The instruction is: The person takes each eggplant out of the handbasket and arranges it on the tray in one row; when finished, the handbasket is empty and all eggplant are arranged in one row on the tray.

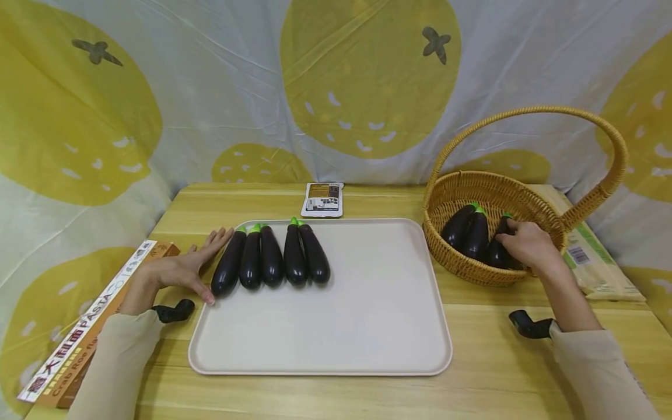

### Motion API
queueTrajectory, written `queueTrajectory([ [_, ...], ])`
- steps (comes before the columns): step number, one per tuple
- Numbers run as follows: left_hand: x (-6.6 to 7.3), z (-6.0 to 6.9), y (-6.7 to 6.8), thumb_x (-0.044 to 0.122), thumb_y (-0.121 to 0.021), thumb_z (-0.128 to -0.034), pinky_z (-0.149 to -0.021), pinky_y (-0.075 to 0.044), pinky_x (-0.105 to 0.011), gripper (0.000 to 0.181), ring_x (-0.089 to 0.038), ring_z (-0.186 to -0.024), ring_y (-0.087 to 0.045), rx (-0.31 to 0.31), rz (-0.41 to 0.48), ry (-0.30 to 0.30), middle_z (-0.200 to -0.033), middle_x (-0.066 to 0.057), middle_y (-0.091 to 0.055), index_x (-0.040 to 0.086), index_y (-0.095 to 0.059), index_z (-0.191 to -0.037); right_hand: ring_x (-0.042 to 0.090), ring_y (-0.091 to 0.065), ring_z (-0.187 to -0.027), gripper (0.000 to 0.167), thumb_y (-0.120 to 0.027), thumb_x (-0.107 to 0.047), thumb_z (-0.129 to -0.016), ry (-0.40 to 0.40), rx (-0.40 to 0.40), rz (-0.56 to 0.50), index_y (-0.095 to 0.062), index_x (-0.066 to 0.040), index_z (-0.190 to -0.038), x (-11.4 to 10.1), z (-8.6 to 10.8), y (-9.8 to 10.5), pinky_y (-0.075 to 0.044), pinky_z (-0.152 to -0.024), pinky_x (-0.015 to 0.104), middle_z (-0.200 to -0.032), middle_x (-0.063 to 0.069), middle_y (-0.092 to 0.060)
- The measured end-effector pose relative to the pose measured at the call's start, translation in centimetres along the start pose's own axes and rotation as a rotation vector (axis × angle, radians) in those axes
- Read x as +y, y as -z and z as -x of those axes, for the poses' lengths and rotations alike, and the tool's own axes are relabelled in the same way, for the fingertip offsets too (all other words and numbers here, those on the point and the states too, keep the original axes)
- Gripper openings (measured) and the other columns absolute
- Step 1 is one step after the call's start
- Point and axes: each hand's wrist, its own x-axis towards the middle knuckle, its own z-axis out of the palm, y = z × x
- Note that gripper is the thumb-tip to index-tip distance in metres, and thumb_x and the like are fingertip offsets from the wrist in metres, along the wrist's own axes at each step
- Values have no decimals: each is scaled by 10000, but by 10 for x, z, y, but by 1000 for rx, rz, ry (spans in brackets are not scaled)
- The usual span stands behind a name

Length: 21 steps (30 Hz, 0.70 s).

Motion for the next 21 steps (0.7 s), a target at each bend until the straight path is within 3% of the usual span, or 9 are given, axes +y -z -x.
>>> queueTrajectory([
  [2,-1,0,0,305,-990,-649,-1126,229,-779,1515,-479,-1503,360,-1,-3,-2,-1653,-229,350,144,125,-1661,676,-266,-1364,754,-349,-374,-1112,0,7,-14,-55,158,-1558,0,0,0,-386,-991,695,-1520,525,-120],
  [5,-1,0,0,315,-989,-651,-1129,227,-778,1516,-477,-1503,360,-3,-6,-6,-1652,-229,351,146,129,-1661,543,-489,-1146,753,-369,-373,-1108,-4,28,-48,-59,130,-1575,-1,0,-1,-434,-855,571,-1507,520,-232],
  [8,-1,0,0,318,-989,-651,-1134,221,-777,1514,-477,-1507,353,-1,-9,-11,-1654,-230,347,147,126,-1661,307,-575,-751,745,-391,-351,-1103,-2,50,-98,-50,90,-1598,-2,0,-1,-484,-685,444,-1075,361,-669],
  [11,-1,0,0,313,-991,-647,-1136,214,-779,1515,-480,-1511,344,3,-9,-9,-1659,-227,340,147,121,-1663,108,-404,-523,724,-395,-330,-1102,4,61,-145,-47,36,-1621,-3,0,-1,-417,-535,347,-652,31,-502],
  [12,-1,0,0,311,-991,-648,-1135,212,-781,1515,-481,-1511,344,3,-9,-8,-1659,-227,340,148,123,-1662,79,-444,-549,711,-383,-331,-1107,11,58,-155,-47,21,-1626,-3,1,0,-429,-537,331,-650,56,-527],
  [14,-1,1,0,311,-992,-646,-1133,210,-784,1516,-482,-1511,342,3,-8,-4,-1661,-226,338,152,121,-1663,51,-522,-636,691,-364,-345,-1115,20,54,-182,-52,-13,-1634,-3,2,2,-482,-590,295,-932,268,-669],
  [16,-1,1,0,308,-993,-646,-1133,213,-783,1518,-481,-1511,345,2,-6,-4,-1660,-227,337,156,124,-1663,211,-659,-840,671,-340,-354,-1122,32,43,-219,-54,-35,-1639,-3,3,4,-534,-673,270,-1366,455,-506],
  [18,-1,0,0,310,-993,-643,-1134,217,-779,1520,-479,-1510,347,3,-6,-5,-1660,-229,336,162,123,-1664,408,-652,-1106,667,-329,-372,-1127,42,33,-250,-51,-47,-1639,-3,4,6,-586,-774,275,-1602,454,-166],
  [21,-1,0,1,312,-995,-639,-1135,224,-774,1524,-475,-1510,351,3,-6,-1,-1660,-228,338,167,123,-1664,594,-424,-1359,671,-322,-395,-1129,52,9,-307,-34,-71,-1641,-5,8,9,-594,-928,434,-1651,398,-90],
])
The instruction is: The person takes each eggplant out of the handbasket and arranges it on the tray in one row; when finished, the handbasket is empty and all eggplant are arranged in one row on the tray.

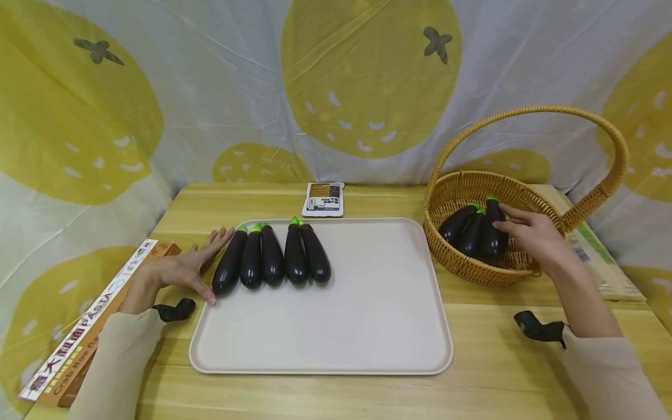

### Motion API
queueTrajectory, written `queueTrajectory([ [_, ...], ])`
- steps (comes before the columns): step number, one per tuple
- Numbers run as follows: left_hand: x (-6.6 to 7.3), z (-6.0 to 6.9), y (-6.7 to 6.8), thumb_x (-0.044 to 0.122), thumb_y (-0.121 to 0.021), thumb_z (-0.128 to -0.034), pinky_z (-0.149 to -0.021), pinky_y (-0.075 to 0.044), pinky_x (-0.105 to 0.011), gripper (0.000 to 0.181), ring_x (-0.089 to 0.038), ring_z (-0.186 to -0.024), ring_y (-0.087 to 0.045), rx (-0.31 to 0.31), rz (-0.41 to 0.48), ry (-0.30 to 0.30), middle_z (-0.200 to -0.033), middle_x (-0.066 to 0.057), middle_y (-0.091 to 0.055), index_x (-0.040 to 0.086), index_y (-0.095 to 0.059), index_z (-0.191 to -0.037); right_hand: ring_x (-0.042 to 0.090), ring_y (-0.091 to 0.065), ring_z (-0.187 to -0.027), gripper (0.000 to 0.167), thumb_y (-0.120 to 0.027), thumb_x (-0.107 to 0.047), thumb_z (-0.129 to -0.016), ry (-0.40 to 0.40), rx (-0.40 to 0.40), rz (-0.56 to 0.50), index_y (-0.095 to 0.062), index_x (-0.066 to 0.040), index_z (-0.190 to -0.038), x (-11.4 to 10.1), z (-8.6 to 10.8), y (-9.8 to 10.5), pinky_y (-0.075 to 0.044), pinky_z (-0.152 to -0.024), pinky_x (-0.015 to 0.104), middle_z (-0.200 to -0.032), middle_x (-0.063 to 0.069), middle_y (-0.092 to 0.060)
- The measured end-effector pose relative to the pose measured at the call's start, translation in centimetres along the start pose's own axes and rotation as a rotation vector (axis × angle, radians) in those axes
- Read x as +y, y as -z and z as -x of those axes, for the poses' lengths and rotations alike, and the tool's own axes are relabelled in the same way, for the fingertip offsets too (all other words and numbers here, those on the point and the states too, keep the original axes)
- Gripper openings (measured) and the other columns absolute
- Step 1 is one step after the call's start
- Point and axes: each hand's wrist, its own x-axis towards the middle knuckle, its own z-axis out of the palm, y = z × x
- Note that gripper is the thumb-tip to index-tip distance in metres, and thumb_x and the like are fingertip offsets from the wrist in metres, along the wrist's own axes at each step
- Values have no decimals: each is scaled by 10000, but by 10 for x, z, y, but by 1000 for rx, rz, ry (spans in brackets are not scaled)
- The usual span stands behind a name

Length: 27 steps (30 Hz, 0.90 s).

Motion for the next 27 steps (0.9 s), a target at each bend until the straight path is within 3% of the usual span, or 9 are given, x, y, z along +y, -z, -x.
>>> queueTrajectory([
  [2,0,0,0,314,-995,-638,-1135,224,-773,1525,-474,-1510,351,0,-2,1,-1660,-229,338,166,123,-1664,415,-626,-1251,686,-341,-429,-1123,6,1,-12,-57,-91,-1647,-3,2,2,-583,-953,476,-1658,385,-103],
  [4,0,-1,0,313,-994,-641,-1136,222,-775,1523,-477,-1510,349,-2,-5,-4,-1659,-232,337,163,125,-1663,145,-716,-1080,691,-361,-443,-1118,20,4,-34,-78,-107,-1651,-6,6,2,-593,-938,426,-1665,374,-88],
  [7,1,0,1,310,-993,-643,-1134,215,-780,1520,-484,-1511,341,-2,-12,-8,-1660,-236,334,158,123,-1663,-237,-525,-911,696,-400,-453,-1109,51,18,-53,-120,-127,-1657,-9,8,2,-584,-824,208,-1701,299,-80],
  [9,1,0,1,308,-993,-643,-1132,212,-785,1520,-491,-1511,337,0,-18,-10,-1659,-240,332,156,123,-1663,-274,-473,-933,687,-415,-446,-1108,68,19,-68,-141,-141,-1659,-11,10,1,-551,-795,139,-1720,242,-62],
  [12,1,0,1,307,-993,-643,-1130,213,-786,1520,-495,-1509,337,2,-21,-12,-1657,-244,332,149,123,-1663,-288,-440,-965,682,-419,-447,-1107,81,18,-60,-158,-145,-1660,-16,13,-3,-558,-825,162,-1733,198,-61],
  [17,-1,0,0,310,-992,-646,-1130,219,-782,1516,-489,-1507,346,2,-8,-15,-1658,-236,336,143,120,-1662,-304,-405,-996,660,-410,-405,-1120,121,-5,9,-168,-111,-1658,-25,23,-8,-552,-838,188,-1712,260,-114],
  [22,-1,1,-1,313,-991,-650,-1130,217,-783,1514,-486,-1507,347,-2,-10,-19,-1655,-238,341,139,122,-1662,-306,-421,-1052,599,-448,-349,-1120,182,-31,64,-244,-169,-1654,-33,36,-14,-536,-856,171,-1703,236,-199],
  [27,-1,0,0,310,-991,-649,-1125,223,-784,1519,-490,-1504,350,-6,-12,-26,-1652,-241,345,141,130,-1660,-193,-502,-1191,550,-497,-258,-1108,258,-85,46,-333,-215,-1632,-45,46,-23,-515,-840,140,-1693,123,-316],
])
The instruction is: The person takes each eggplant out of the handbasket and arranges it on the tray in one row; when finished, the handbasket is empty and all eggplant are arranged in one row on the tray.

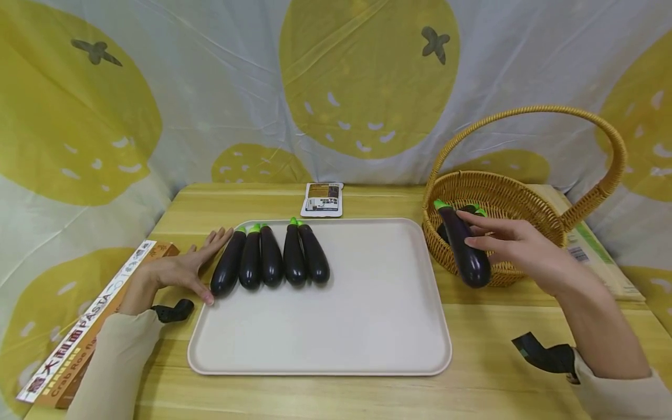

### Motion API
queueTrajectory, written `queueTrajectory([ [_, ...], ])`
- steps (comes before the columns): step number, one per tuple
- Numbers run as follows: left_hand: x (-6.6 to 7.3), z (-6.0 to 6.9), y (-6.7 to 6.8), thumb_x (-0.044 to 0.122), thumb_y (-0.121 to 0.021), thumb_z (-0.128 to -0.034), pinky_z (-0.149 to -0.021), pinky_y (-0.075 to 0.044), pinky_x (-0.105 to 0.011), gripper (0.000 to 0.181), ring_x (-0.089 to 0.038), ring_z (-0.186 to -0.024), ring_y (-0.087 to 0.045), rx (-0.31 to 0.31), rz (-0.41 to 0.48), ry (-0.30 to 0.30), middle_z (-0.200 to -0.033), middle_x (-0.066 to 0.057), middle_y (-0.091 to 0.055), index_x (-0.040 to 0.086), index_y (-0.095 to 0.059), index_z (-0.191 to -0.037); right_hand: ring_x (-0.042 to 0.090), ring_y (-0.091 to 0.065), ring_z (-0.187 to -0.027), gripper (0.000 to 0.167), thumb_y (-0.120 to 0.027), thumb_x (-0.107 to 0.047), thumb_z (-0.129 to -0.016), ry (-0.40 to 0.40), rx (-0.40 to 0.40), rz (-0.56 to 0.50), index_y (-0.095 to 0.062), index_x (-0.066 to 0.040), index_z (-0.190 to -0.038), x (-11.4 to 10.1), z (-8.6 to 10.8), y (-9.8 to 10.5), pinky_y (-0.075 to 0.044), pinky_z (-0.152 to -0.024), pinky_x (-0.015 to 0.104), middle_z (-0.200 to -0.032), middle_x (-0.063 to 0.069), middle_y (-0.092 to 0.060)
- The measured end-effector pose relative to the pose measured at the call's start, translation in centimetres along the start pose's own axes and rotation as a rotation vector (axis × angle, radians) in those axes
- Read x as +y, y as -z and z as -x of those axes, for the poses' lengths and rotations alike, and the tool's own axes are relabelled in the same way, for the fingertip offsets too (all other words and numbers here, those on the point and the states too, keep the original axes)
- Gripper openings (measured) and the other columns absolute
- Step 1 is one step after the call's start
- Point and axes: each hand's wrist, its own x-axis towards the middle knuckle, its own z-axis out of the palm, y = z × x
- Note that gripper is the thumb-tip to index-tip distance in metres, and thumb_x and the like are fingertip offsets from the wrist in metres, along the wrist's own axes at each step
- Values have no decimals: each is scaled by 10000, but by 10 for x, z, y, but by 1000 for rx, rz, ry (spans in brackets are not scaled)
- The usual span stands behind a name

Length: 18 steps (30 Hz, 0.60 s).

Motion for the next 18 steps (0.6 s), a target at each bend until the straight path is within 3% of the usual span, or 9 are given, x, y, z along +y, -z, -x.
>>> queueTrajectory([
  [5,-1,0,0,318,-990,-650,-1125,227,-782,1519,-486,-1504,353,0,0,-2,-1653,-238,345,142,131,-1660,-89,-533,-1253,535,-517,-243,-1100,49,-57,-36,-375,-231,-1616,-25,-5,-16,-528,-859,162,-1666,154,-362],
  [9,-1,0,0,324,-987,-656,-1129,226,-779,1516,-480,-1505,355,0,-3,2,-1654,-232,347,134,133,-1659,102,-565,-1322,545,-548,-304,-1085,62,-100,-44,-392,-277,-1606,-51,-18,-35,-529,-953,243,-1615,158,-447],
  [12,-1,0,0,321,-989,-649,-1129,236,-772,1523,-485,-1501,357,0,3,3,-1650,-239,350,122,136,-1656,231,-600,-1245,567,-589,-337,-1063,79,-131,-45,-409,-279,-1598,-68,-32,-52,-535,-917,303,-1574,173,-496],
  [16,0,-1,0,318,-992,-637,-1133,251,-757,1538,-490,-1496,361,-1,8,8,-1641,-251,356,111,145,-1652,215,-650,-1128,595,-622,-336,-1044,90,-183,-61,-419,-253,-1596,-81,-57,-74,-555,-847,327,-1559,194,-501],
  [18,0,-1,0,323,-991,-638,-1137,247,-755,1538,-487,-1498,359,-1,1,13,-1640,-251,358,114,146,-1652,204,-667,-1142,597,-630,-316,-1039,84,-209,-66,-422,-250,-1595,-85,-72,-86,-564,-884,350,-1558,195,-502],
])
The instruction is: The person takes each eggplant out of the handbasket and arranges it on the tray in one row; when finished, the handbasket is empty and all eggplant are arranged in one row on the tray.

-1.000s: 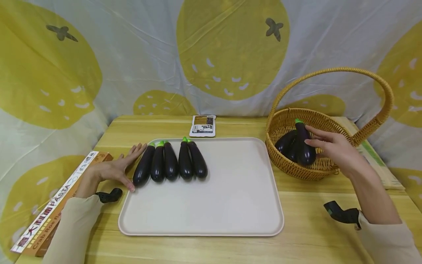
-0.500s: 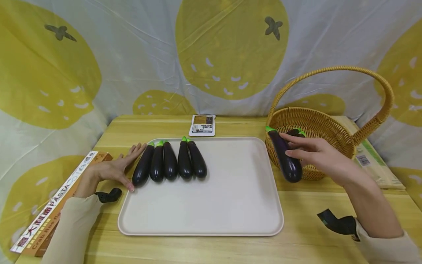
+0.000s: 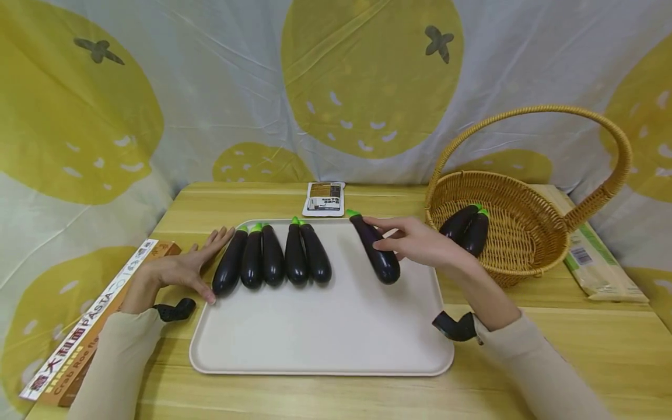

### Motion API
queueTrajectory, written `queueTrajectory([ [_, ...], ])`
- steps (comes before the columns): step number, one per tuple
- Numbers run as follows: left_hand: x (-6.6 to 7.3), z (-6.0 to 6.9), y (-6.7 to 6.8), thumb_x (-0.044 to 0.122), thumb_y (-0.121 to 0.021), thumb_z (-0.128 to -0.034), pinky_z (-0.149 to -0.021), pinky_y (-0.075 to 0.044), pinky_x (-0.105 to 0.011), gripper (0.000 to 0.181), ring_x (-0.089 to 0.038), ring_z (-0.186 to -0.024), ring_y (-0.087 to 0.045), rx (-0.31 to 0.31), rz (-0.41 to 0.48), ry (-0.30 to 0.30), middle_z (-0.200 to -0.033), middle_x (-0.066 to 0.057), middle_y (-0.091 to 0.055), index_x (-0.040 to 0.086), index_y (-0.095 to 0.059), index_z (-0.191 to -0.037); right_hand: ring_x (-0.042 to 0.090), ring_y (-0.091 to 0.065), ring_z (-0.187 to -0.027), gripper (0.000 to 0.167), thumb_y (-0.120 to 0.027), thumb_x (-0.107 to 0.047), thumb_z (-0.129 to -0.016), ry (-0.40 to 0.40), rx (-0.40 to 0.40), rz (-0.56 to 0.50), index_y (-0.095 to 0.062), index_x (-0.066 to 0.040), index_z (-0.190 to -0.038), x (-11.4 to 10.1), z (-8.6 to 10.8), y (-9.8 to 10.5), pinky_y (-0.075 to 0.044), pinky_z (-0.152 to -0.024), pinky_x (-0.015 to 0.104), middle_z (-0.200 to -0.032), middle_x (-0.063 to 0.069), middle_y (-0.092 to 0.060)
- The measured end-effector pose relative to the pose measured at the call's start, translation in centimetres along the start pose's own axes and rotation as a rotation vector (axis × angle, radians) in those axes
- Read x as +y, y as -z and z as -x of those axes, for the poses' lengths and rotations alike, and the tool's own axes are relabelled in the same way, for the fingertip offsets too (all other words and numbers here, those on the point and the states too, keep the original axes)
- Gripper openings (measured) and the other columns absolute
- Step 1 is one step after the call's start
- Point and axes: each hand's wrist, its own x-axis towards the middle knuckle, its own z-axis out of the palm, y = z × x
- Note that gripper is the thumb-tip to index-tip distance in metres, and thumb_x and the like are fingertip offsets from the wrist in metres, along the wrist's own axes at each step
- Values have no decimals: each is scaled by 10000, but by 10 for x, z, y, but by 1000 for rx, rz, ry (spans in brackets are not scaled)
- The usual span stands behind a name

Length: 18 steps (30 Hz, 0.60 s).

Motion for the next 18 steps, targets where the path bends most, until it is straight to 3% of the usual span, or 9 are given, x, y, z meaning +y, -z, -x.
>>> queueTrajectory([
  [3,0,0,1,327,-991,-637,-1141,247,-753,1538,-480,-1501,359,0,-6,6,-1640,-249,359,125,144,-1654,193,-669,-1049,597,-644,-274,-1026,-6,-25,-10,-440,-244,-1587,-1,-25,-13,-574,-876,381,-1505,183,-551],
  [9,0,0,1,337,-994,-636,-1147,236,-755,1540,-471,-1510,350,1,-18,8,-1647,-249,346,146,142,-1658,195,-633,-1026,606,-641,-184,-1009,-18,-41,-74,-450,-215,-1582,-1,-62,-36,-560,-797,312,-1443,196,-569],
  [18,-1,-1,1,342,-993,-639,-1142,230,-765,1538,-477,-1509,350,2,-22,-3,-1648,-260,337,129,141,-1656,150,-575,-882,615,-618,-116,-1013,-24,-68,-133,-418,-158,-1593,2,-80,-57,-533,-707,273,-1398,227,-573],
])
